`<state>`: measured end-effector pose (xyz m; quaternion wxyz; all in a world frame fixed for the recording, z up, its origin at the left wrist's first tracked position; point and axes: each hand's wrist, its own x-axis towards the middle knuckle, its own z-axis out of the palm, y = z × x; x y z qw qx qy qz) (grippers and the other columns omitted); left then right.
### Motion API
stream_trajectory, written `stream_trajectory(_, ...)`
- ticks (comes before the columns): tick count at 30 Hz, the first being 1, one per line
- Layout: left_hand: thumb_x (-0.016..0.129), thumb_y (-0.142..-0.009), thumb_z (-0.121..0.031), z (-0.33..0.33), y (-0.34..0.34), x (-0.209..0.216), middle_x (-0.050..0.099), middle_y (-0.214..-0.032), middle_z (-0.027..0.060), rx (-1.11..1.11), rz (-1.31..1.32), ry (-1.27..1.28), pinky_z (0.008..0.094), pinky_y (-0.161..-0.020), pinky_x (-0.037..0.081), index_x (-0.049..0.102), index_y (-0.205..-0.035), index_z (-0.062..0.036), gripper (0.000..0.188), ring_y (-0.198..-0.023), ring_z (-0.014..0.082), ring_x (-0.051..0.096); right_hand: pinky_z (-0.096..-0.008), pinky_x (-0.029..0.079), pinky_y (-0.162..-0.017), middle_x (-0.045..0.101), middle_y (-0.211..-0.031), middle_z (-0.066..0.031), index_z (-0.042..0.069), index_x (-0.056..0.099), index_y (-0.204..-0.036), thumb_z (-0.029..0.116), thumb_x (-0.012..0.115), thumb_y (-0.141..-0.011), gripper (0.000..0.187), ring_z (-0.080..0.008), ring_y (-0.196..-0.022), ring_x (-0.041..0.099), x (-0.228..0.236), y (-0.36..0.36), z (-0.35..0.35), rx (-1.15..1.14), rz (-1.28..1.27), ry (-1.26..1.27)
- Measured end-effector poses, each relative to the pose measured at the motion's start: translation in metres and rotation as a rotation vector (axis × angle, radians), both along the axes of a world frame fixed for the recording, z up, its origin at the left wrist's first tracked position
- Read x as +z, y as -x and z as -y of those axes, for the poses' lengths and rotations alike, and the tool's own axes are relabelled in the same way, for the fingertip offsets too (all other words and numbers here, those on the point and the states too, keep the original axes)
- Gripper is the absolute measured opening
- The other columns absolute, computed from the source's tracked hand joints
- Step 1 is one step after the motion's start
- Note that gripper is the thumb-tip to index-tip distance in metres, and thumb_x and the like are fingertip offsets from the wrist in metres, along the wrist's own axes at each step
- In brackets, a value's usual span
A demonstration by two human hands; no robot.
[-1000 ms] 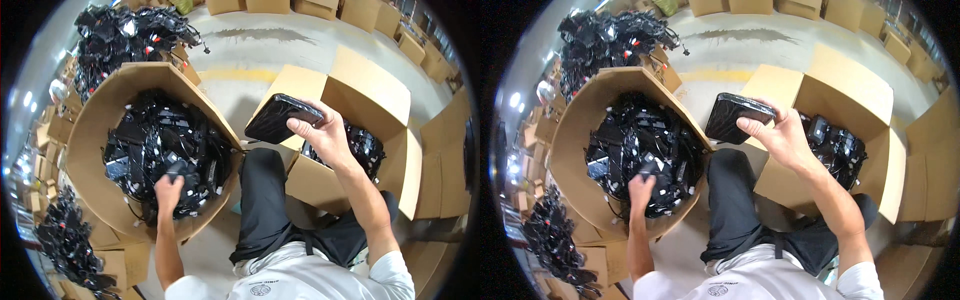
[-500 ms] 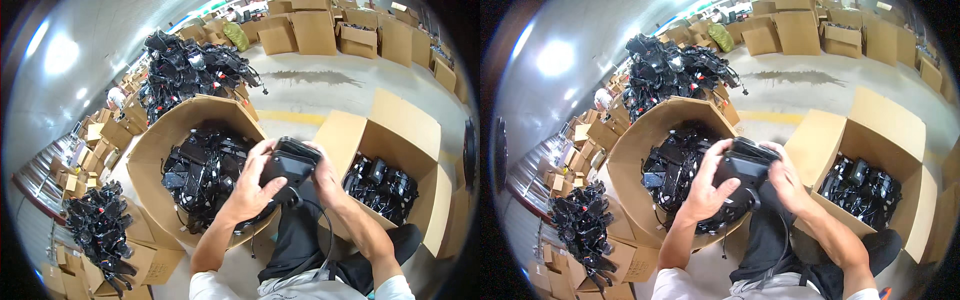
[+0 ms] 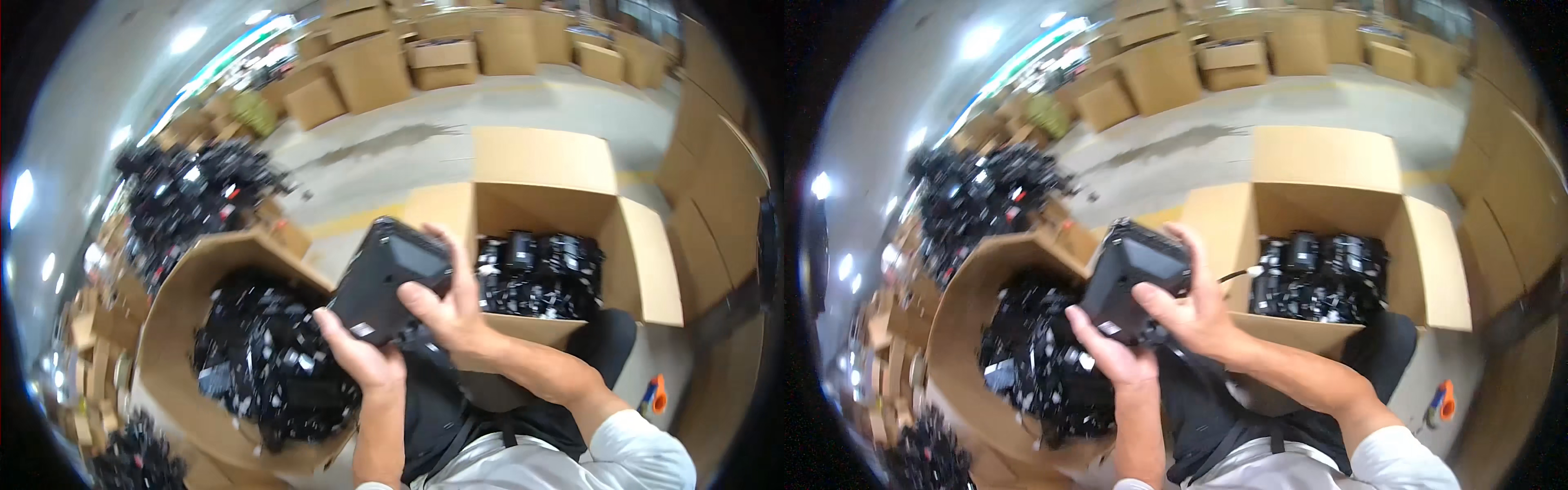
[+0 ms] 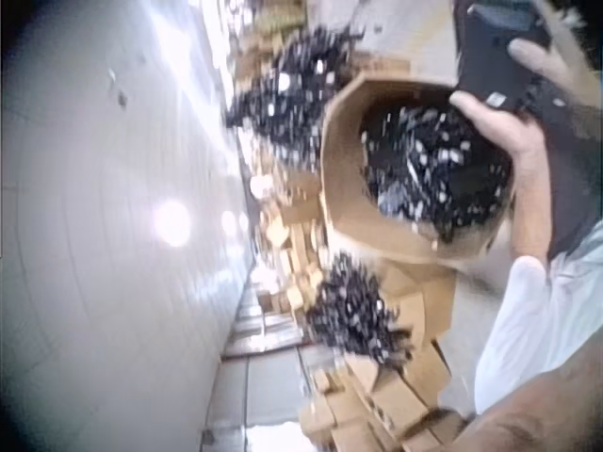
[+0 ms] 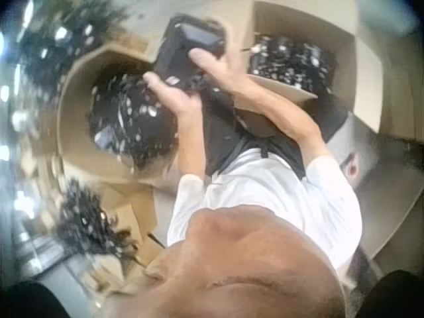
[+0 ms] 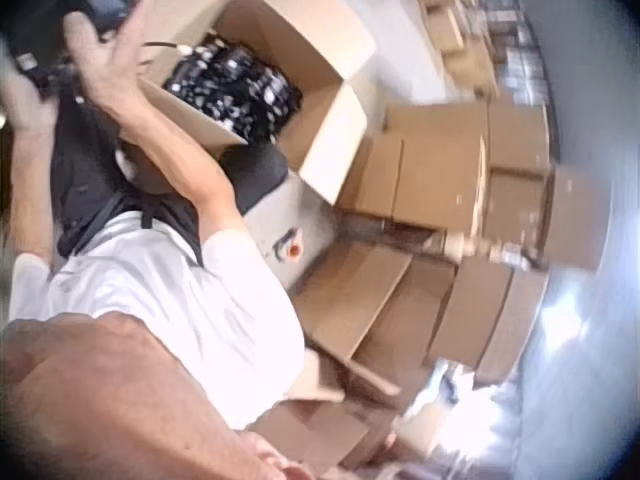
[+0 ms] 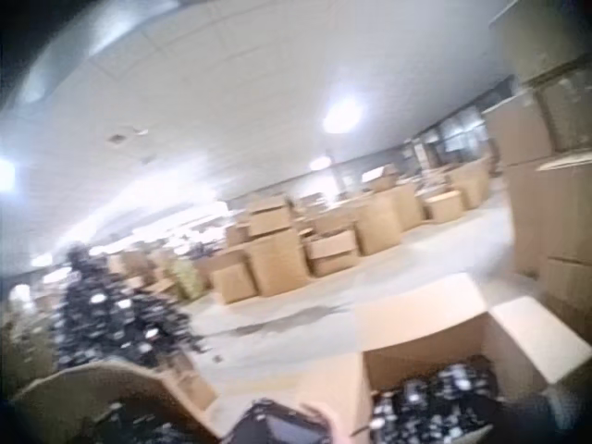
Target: The person sits on the floor between two large cardboard boxes and repeatedly picks up black electronic devices from the left box. They briefly turn each device over in their hands and then place it into the right box. The process is repeated continuously for many identical items.
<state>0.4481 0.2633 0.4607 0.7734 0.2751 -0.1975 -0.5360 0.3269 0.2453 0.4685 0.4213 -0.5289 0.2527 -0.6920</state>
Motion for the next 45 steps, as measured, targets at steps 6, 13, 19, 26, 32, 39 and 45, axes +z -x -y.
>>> stream_trajectory(6, 0.049, -0.105, -0.055, 0.041, 0.052, 0.006, 0.061, -0.132, 0.0109, -0.075, 0.24, 0.1, 0.0405, -0.099, 0.053, 0.052, -0.138, 0.0013, 0.066, -0.116, 0.0239, 0.064, -0.0337, 0.05, -0.094, 0.062, -0.117, -0.0114, 0.001, 0.043, -0.139, 0.034, 0.07, -0.1, 0.058, -0.0172, -0.105, 0.059, 0.013, 0.049, 0.04, -0.168, 0.137, 0.054)
stream_trajectory(13, 0.066, -0.101, -0.039, 0.126, 0.103, 0.006, 0.063, -0.134, 0.0119, -0.589, 0.323, 0.127, 0.0402, -0.1, 0.052, 0.053, -0.141, -0.0035, 0.055, -0.118, 0.0222, 0.063, -0.0316, 0.049, -0.071, 0.06, -0.105, -0.0046, 0.0, 0.05, -0.132, 0.07, 0.061, -0.093, 0.081, -0.0126, -0.084, 0.054, 0.011, 0.175, 0.129, 0.094, -0.048, -0.003)
stream_trajectory(19, 0.078, -0.092, -0.041, 0.228, 0.193, -0.108, 0.067, -0.119, 0.009, -0.601, 0.117, -0.114, 0.0382, -0.092, 0.056, 0.058, -0.129, -0.0026, 0.057, -0.107, 0.0193, 0.066, -0.0278, 0.055, -0.058, 0.069, -0.088, -0.0079, 0.001, 0.063, -0.103, 0.031, 0.077, -0.091, 0.035, -0.0126, -0.061, 0.065, -0.079, 0.263, 0.132, 0.595, -0.088, -0.63)
stream_trajectory(26, 0.082, -0.09, -0.034, 0.297, 0.24, -0.338, 0.067, -0.122, 0.013, -0.481, 0.015, -0.719, 0.05, -0.091, 0.059, 0.056, -0.131, -0.0053, 0.056, -0.106, 0.0295, 0.069, -0.0457, 0.06, -0.073, 0.075, -0.087, -0.0216, 0.0, 0.074, -0.089, 0.007, 0.069, -0.079, 0.014, -0.0333, -0.082, 0.076, -0.265, 0.332, 0.239, -0.197, -1.366, -0.457)
stream_trajectory(32, 0.076, -0.094, -0.041, 0.32, 0.246, -0.425, 0.065, -0.126, 0.0133, -0.528, 0.024, -0.794, 0.0499, -0.105, 0.051, 0.055, -0.134, -0.0039, 0.058, -0.112, 0.0295, 0.065, -0.0466, 0.038, -0.112, 0.064, -0.116, -0.0142, 0.003, 0.072, -0.109, 0.021, 0.065, -0.083, 0.033, -0.03, -0.118, 0.056, -0.334, 0.298, 0.241, -0.601, -1.832, 0.106)
stream_trajectory(39, 0.066, -0.093, -0.053, 0.323, 0.232, -0.464, 0.062, -0.124, 0.0201, -0.566, 0.053, -0.744, 0.0515, -0.093, 0.056, 0.049, -0.137, -0.0002, 0.071, -0.108, 0.0323, 0.066, -0.051, 0.029, -0.122, 0.051, -0.149, -0.0166, 0.004, 0.068, -0.125, 0.02, 0.06, -0.089, 0.04, -0.0332, -0.144, 0.042, -0.369, 0.287, 0.239, -0.224, -1.95, -0.127)
stream_trajectory(45, 0.057, -0.095, -0.065, 0.311, 0.25, -0.304, 0.069, -0.107, 0.0285, -0.878, 0.96, -0.835, 0.0436, -0.069, 0.06, 0.057, -0.131, 0.0042, 0.078, -0.087, 0.0354, 0.074, -0.0543, 0.019, -0.125, 0.035, -0.16, -0.0204, 0.006, 0.06, -0.138, 0.022, 0.071, -0.082, 0.059, -0.0332, -0.151, 0.029, -0.37, 0.29, 0.232, -0.33, -2.029, -0.044)
